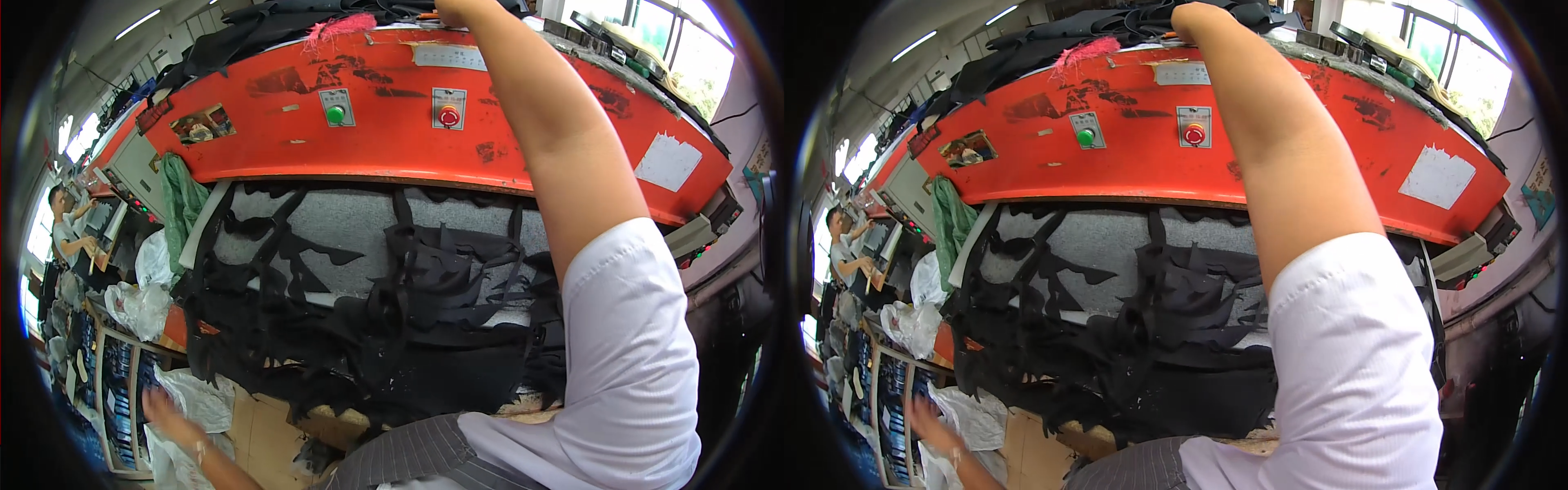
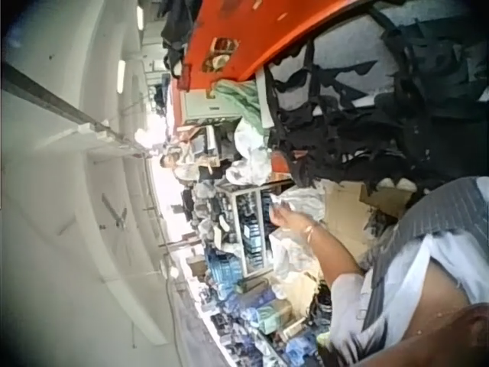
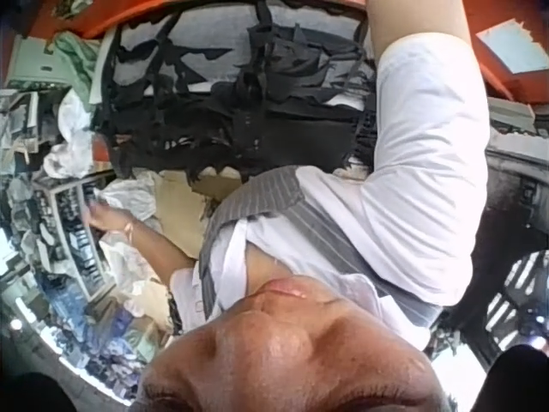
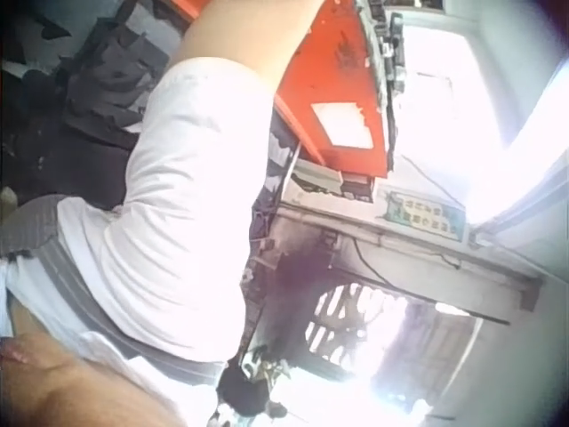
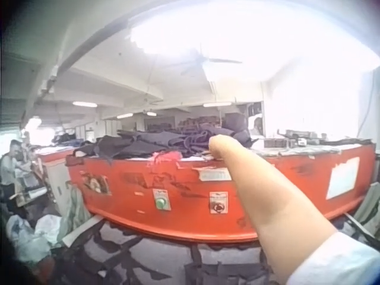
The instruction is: Cutting shoe parts from black fabric using an industrial machine and metal dies, and sorting them into bags.
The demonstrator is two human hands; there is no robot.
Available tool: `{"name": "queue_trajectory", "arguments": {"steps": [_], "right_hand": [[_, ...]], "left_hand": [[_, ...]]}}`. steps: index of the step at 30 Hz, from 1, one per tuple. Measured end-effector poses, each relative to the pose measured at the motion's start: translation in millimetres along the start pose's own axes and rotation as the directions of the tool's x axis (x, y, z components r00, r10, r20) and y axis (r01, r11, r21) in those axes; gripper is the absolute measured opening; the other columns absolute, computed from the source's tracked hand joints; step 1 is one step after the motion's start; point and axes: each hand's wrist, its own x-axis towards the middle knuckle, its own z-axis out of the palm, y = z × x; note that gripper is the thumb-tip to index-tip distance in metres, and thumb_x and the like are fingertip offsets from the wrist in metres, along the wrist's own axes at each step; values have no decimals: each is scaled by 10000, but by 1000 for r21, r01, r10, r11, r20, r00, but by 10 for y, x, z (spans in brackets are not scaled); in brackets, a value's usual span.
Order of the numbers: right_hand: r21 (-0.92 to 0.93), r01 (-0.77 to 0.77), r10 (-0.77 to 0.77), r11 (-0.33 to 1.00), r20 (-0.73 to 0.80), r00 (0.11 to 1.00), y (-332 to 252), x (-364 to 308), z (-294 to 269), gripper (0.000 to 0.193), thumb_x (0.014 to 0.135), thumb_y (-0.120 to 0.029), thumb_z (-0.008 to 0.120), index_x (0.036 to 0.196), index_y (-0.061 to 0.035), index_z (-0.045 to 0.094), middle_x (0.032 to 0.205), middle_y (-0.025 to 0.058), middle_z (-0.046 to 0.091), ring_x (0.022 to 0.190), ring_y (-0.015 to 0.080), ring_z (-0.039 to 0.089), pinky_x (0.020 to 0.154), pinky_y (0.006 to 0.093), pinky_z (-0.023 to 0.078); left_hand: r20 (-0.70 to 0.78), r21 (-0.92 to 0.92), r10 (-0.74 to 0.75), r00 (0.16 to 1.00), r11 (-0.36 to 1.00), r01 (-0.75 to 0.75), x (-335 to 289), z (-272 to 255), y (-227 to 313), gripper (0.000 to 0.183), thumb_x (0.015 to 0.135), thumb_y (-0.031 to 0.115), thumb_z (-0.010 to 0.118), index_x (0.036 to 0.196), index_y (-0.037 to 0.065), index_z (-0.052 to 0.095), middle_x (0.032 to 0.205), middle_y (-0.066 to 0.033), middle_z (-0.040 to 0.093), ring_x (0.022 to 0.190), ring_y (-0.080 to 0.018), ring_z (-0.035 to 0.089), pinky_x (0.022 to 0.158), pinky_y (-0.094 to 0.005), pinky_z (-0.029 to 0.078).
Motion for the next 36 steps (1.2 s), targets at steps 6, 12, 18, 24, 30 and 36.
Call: {"name": "queue_trajectory", "arguments": {"steps": [6, 12, 18, 24, 30, 36], "right_hand": [[-378, 206, -266, 903, -115, 957, 415, -415, -278, 143, 751, -172, 667, 768, -40, 717, 803, 157, 697, 798, 331, 676, 737, 452, 530], [116, 110, -93, 987, -143, 985, 1030, -1561, -387, 198, 766, -63, 611, 959, -19, 594, 798, 121, 616, 800, 241, 609, 695, 350, 475], [498, -153, 50, 854, 214, 975, 882, -2686, 149, 118, 811, -40, 623, 847, -33, 511, 688, 35, 494, 660, 146, 468, 561, 319, 402], [429, -440, 45, 789, 674, 738, 338, -2894, 1072, 565, 780, -552, 713, 894, -15, 578, 794, 94, 576, 752, 195, 548, 678, 354, 452], [346, -262, -137, 901, 799, 586, -64, -2720, 1749, 833, 842, -773, 401, 1078, -1, 609, 845, 122, 631, 782, 246, 617, 720, 385, 481], [309, -312, -260, 898, 947, 186, -602, -2212, 2392, 1127, 635, -963, 355, 1153, 12, 581, 936, 99, 548, 836, 186, 536, 682, 335, 463]], "left_hand": [[841, -276, 84, 534, 917, 290, -760, 2714, 572, 274, 933, 154, 591, 1153, -8, 573, 1045, -97, 624, 941, -185, 632, 821, -268, 496], [929, 104, -305, 208, 758, 644, -1618, 4289, 321, 470, 874, 242, 667, 1245, -2, 512, 1159, -127, 583, 1124, -286, 540, 999, -428, 398], [904, 257, -422, 70, 666, 700, -2149, 5194, 167, 571, 794, 276, 740, 1222, -62, 568, 1264, -210, 568, 1155, -351, 538, 989, -466, 399], [943, 267, -333, 14, 781, 565, -2223, 5435, -40, 345, 823, 291, 707, 1000, 16, 599, 904, -103, 613, 878, -235, 555, 824, -452, 462], [963, 211, -262, -60, 598, 773, -2127, 4788, -101, 446, 901, 329, 645, 1169, -8, 526, 1002, -97, 589, 888, -186, 535, 856, -355, 420], [958, 273, -227, -176, 523, 807, -1816, 4220, -197, 333, 917, 401, 615, 870, 72, 591, 798, -11, 560, 751, -117, 507, 729, -248, 397]]}}
